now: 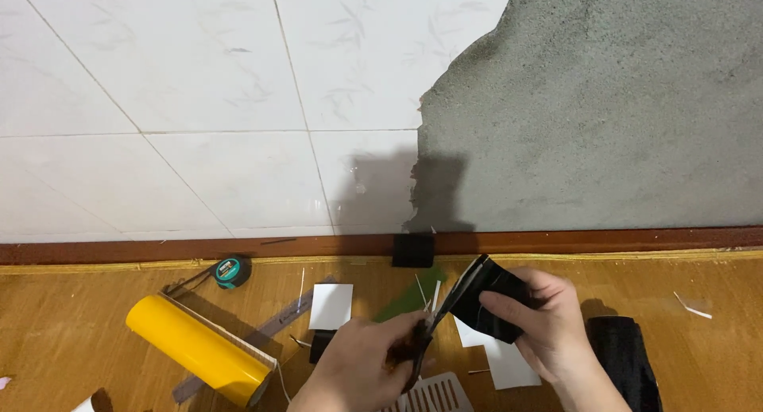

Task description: Cutting black vinyl sheets into squares and applying them to a tiled wall to create a decorative pattern.

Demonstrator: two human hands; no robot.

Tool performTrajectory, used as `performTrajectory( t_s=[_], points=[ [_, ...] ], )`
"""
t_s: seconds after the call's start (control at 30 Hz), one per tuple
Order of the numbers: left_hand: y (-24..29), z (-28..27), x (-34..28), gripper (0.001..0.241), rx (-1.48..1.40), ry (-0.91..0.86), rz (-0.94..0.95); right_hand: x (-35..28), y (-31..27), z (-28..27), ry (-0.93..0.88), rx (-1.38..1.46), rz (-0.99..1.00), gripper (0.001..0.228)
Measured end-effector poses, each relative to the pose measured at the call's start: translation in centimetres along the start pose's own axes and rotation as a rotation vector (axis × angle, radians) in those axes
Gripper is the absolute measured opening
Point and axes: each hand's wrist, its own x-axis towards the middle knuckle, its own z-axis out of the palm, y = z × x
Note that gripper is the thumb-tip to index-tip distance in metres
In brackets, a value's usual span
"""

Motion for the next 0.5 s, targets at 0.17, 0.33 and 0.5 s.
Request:
performTrajectory(
  t_s=[0.17,0.33,0.5],
  points=[
    [3.2,-1.9,-0.2,0.057,-0.109,-0.152,-0.253,0.1,-0.2,0.1,0.082,-0.021,0.050,0.030],
    [2.8,-1.8,-0.6,0.065,-0.214,-0.090,-0.288,0.2,-1.5,0.2,0.017,0.033,-0.029,0.015],
    [-0.2,1.7,0.3,0.055,-0.695,0.243,0.026,-0.1,-1.1,-0.1,-0.022,0.051,-0.001,0.016]
  ],
)
